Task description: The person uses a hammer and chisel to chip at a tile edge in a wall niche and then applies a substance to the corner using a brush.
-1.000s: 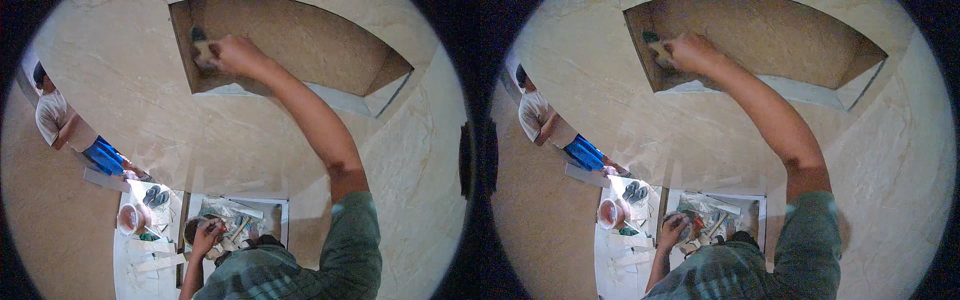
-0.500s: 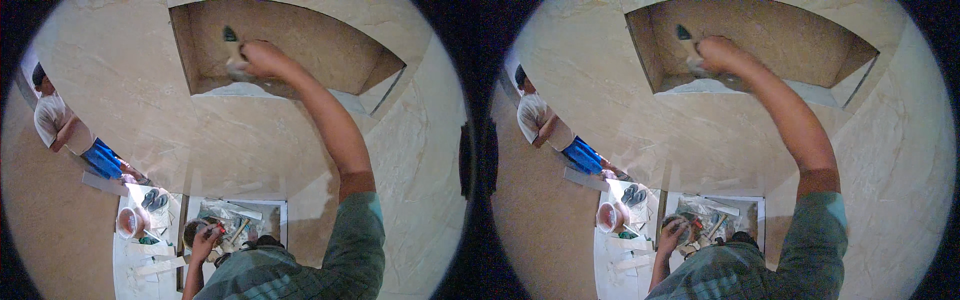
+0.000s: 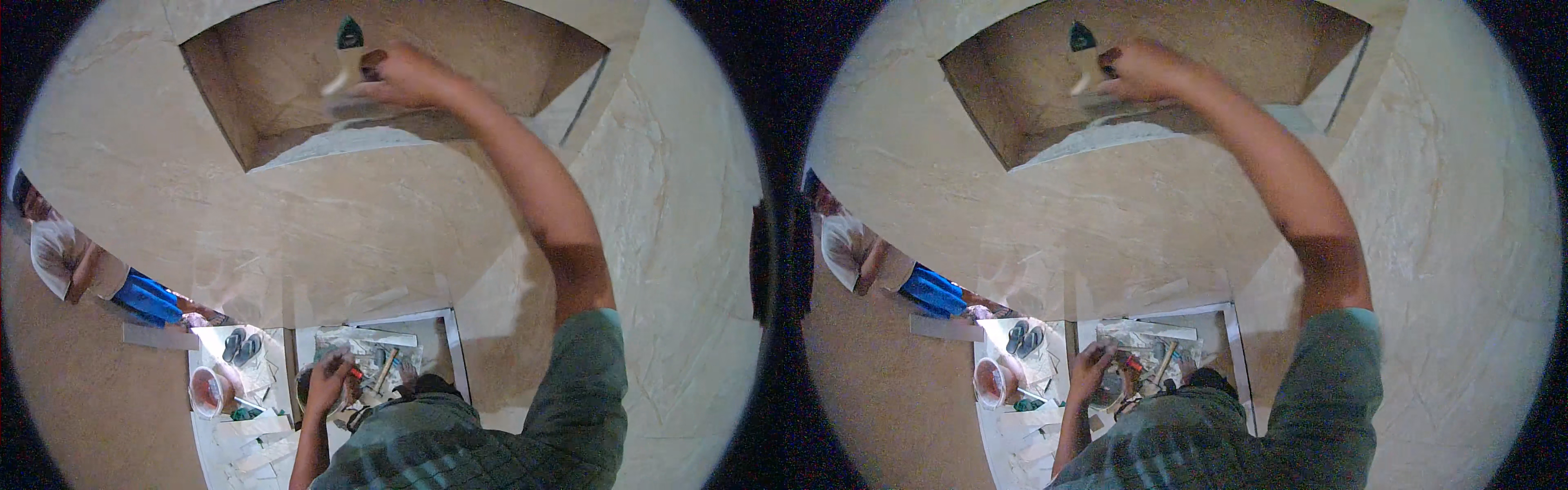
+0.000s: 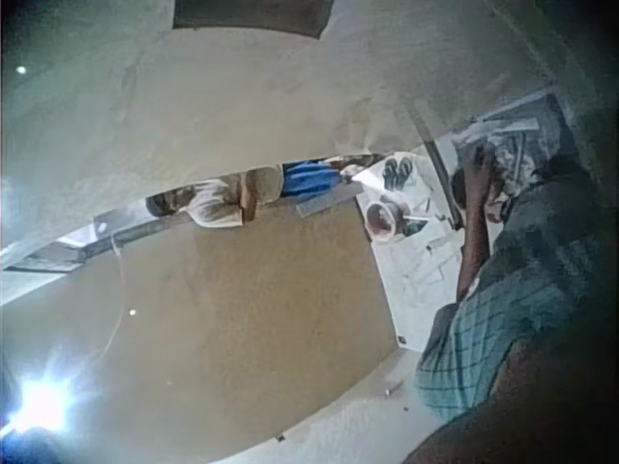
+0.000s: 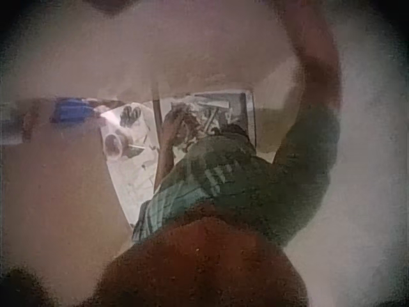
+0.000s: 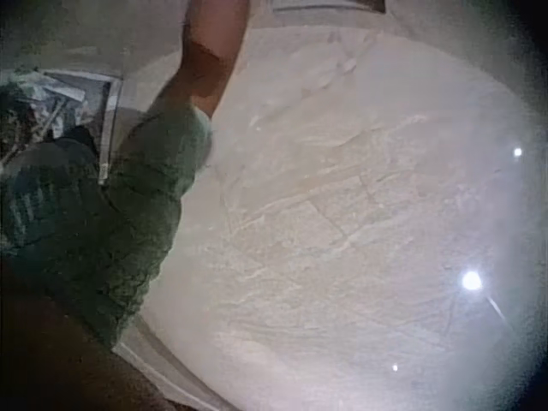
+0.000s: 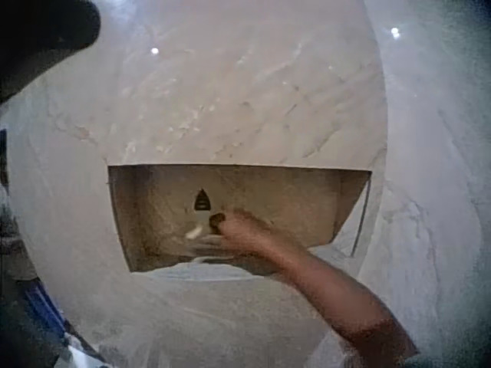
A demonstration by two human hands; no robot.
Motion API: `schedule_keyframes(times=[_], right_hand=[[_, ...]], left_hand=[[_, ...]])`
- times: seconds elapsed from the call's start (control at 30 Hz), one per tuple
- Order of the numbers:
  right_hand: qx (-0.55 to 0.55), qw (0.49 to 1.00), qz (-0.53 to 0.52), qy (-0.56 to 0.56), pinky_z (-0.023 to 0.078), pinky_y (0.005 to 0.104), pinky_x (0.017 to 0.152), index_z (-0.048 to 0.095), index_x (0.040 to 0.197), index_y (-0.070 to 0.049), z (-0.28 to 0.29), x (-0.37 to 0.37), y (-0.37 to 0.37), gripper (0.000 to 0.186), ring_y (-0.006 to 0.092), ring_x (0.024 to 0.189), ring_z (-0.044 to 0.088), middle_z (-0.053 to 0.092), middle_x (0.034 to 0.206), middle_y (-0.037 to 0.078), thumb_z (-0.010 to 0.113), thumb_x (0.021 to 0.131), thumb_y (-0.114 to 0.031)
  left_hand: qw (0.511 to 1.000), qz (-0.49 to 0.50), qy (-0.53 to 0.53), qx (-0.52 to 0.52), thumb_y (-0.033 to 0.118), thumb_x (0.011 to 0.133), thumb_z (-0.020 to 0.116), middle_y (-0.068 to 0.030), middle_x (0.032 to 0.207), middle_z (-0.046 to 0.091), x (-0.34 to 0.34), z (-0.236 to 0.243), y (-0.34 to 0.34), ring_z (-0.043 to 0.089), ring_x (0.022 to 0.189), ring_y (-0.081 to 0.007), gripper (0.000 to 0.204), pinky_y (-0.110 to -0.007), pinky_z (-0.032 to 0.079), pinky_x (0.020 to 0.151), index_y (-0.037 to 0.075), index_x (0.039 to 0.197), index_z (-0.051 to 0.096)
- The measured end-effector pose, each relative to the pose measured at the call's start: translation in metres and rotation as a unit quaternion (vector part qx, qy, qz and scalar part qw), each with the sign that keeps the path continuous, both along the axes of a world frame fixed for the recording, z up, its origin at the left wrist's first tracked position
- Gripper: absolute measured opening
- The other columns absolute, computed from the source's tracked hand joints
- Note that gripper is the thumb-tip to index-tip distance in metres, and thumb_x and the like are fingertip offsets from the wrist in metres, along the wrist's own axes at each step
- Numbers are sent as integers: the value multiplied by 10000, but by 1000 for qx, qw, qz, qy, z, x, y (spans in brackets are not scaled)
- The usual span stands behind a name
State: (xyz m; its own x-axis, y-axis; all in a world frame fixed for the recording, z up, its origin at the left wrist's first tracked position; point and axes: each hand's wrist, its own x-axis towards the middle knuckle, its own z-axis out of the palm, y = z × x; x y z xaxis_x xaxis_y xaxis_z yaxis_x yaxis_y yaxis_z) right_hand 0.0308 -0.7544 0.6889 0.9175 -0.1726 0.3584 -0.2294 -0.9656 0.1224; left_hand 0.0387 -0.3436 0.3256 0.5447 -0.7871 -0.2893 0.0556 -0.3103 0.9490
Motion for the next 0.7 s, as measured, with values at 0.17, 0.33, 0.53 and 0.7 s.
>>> schedule_keyframes(times=[0.17, 0.33, 0.53, 0.7], right_hand=[[-37, 998, -41, 34, 509, 459, 795, 663, 988, 8, -10, -41, -48, 397, 397, 869, 650, 672, 933, 231, 702, 787, -333], [62, 995, -76, -17, 507, 457, 774, 671, 939, 20, 13, -69, -60, 395, 376, 852, 658, 672, 912, 227, 713, 781, -340], [-38, 998, -41, 10, 500, 440, 751, 679, 907, 18, 4, -101, -96, 386, 358, 812, 657, 672, 876, 217, 726, 781, -345], [126, 987, -102, 13, 490, 439, 717, 676, 907, 22, 28, -94, -54, 460, 337, 784, 652, 669, 837, 205, 658, 832, -432]], left_hand=[[999, -16, 16, -38, 185, 919, 646, -93, 1066, 673, -5, 35, -14, 615, 978, -161, 344, -283, 474, 872, -24, 1190, 607], [997, 59, 53, -5, 190, 918, 649, -86, 1029, 669, 0, -9, 14, 609, 954, -156, 360, -291, 477, 858, -25, 1202, 597], [995, 22, 59, -76, 188, 933, 633, -103, 1101, 659, -9, 44, -28, 613, 998, -179, 352, -304, 470, 893, -20, 1214, 597], [999, -38, -1, -37, 168, 921, 651, -68, 1085, 666, -6, 24, -51, 618, 986, -156, 334, -297, 476, 884, -6, 1203, 606]])
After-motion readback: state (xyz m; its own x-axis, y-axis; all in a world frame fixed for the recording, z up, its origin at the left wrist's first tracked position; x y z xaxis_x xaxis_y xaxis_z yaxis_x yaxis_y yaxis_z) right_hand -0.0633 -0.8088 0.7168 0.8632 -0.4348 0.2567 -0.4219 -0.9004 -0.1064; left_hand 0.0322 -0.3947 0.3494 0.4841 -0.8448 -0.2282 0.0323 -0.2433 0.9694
